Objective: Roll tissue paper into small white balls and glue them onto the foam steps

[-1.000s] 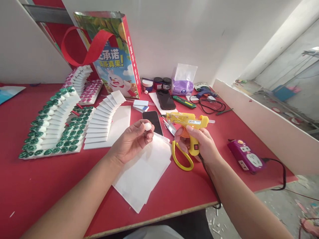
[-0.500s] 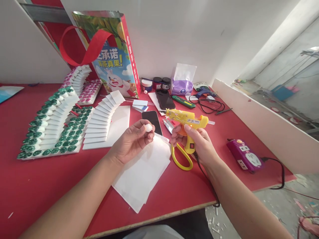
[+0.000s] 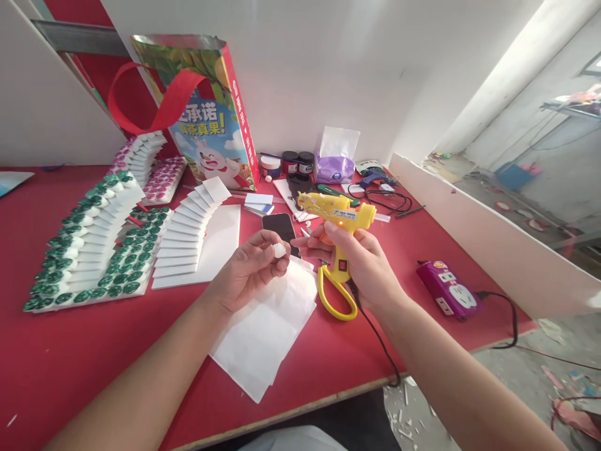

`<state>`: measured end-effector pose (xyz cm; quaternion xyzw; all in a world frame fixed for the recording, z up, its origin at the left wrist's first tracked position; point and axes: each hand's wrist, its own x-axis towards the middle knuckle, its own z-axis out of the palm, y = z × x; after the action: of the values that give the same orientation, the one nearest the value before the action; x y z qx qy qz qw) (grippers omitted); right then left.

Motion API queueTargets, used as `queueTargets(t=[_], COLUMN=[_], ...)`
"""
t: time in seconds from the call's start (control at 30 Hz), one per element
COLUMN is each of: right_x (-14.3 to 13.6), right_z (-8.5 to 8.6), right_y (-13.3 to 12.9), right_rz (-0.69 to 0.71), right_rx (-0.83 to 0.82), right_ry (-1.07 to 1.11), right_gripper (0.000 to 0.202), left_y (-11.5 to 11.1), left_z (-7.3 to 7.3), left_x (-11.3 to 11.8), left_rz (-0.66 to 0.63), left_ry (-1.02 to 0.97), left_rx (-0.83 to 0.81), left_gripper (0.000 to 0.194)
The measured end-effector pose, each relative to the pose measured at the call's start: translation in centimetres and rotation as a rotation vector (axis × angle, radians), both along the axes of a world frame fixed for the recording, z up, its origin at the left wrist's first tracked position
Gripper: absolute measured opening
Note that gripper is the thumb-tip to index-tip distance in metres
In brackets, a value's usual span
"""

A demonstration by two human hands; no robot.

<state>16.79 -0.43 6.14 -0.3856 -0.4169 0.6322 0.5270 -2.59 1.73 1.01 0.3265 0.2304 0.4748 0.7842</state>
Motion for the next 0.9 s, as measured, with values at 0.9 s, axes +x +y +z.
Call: queueTargets(t=[0.9], right_x=[-0.9], right_z=[-2.7], right_y=[0.4], right_rz=[-0.042], right_rx=[0.113], right_ry=[0.042], right_gripper=[0.028], left_y=[0.3], left_z=[-0.9], left_x=[-0.1], left_rz=[0.04], left_ry=[0.049], left_rx=[0.056], left_gripper=[0.026])
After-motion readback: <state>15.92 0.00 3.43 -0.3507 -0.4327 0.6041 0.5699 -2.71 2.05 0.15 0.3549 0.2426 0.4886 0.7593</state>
